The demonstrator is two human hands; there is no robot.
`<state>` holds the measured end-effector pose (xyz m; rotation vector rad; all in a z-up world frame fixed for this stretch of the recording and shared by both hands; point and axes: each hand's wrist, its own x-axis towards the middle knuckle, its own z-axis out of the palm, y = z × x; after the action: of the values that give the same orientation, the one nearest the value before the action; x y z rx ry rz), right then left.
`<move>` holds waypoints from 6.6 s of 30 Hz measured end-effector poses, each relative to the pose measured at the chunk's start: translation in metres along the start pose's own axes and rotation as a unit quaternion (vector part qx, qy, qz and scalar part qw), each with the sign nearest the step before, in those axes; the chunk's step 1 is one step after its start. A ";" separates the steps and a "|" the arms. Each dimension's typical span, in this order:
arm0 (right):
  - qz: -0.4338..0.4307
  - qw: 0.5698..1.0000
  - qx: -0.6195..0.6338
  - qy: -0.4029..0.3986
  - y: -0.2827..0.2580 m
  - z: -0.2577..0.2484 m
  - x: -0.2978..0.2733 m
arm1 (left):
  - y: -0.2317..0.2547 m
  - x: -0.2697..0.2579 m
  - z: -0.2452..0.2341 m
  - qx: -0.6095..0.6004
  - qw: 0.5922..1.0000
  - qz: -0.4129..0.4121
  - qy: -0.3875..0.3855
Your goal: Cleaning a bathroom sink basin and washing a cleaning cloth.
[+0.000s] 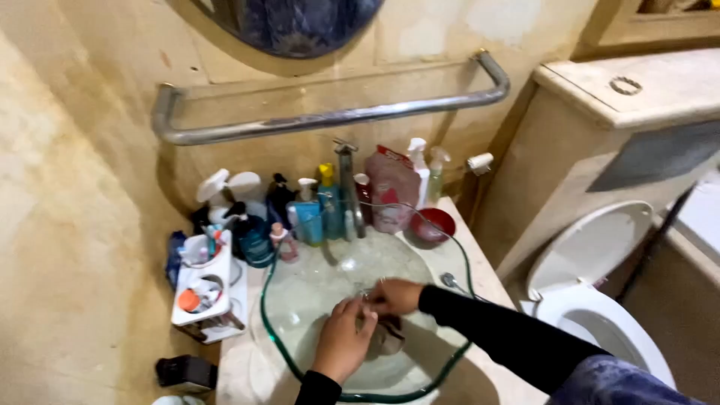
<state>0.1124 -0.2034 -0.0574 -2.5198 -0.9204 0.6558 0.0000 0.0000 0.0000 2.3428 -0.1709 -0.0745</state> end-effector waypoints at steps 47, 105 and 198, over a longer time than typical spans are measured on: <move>-0.045 0.935 0.244 0.254 0.156 -0.138 -0.143 | 0.058 0.137 0.185 -0.723 0.675 -0.146 0.024; 0.059 0.955 0.289 -0.011 0.069 -0.087 -0.047 | 0.101 0.103 0.185 -0.485 0.826 -0.188 0.217; 0.080 0.951 0.260 0.149 0.185 0.013 -0.263 | -0.005 -0.049 0.109 -0.017 0.998 -0.054 0.008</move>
<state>0.0194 -0.5110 -0.0818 -2.1428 -0.3738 0.4677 -0.0593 -0.0667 -0.0800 2.3164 -0.0352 -0.1118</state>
